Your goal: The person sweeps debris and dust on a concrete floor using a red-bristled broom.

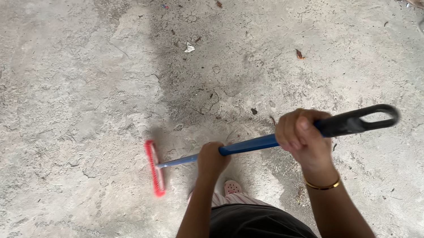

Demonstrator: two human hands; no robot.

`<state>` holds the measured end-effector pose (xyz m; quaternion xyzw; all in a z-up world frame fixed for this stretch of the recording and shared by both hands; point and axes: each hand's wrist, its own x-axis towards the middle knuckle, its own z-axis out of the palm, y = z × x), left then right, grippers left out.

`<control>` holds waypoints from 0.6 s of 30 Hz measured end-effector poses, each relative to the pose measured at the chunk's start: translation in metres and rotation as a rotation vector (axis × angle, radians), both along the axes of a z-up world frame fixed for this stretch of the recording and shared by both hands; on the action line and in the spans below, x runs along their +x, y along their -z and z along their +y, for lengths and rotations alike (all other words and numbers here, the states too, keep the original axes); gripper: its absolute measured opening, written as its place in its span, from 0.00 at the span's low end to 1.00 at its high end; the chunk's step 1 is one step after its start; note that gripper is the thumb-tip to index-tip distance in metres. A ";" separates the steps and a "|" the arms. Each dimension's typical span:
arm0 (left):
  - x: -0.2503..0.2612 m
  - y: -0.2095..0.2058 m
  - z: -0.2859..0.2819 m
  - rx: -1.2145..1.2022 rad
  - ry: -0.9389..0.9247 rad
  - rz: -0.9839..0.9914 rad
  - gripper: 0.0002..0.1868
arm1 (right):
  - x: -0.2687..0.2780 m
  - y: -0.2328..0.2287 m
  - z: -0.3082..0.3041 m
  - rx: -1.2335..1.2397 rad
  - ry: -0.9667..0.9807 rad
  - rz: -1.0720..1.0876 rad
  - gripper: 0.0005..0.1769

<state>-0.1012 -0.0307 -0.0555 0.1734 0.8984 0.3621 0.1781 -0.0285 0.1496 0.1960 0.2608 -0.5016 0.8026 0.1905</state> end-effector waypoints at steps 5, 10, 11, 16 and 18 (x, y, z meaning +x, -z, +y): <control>0.002 0.030 -0.014 0.023 0.027 0.120 0.23 | 0.014 0.020 -0.028 0.089 0.173 -0.160 0.26; 0.024 0.031 0.034 0.055 0.163 -0.159 0.24 | 0.042 -0.014 -0.047 0.446 0.331 -0.302 0.25; 0.027 0.037 0.043 0.057 0.162 -0.159 0.24 | 0.042 -0.019 -0.049 0.587 0.381 -0.288 0.25; 0.034 0.072 0.070 0.460 0.208 -0.134 0.11 | 0.035 -0.016 -0.067 0.763 0.382 -0.226 0.24; 0.044 0.074 0.069 0.525 0.203 -0.088 0.12 | 0.032 -0.013 -0.075 0.812 0.368 -0.171 0.24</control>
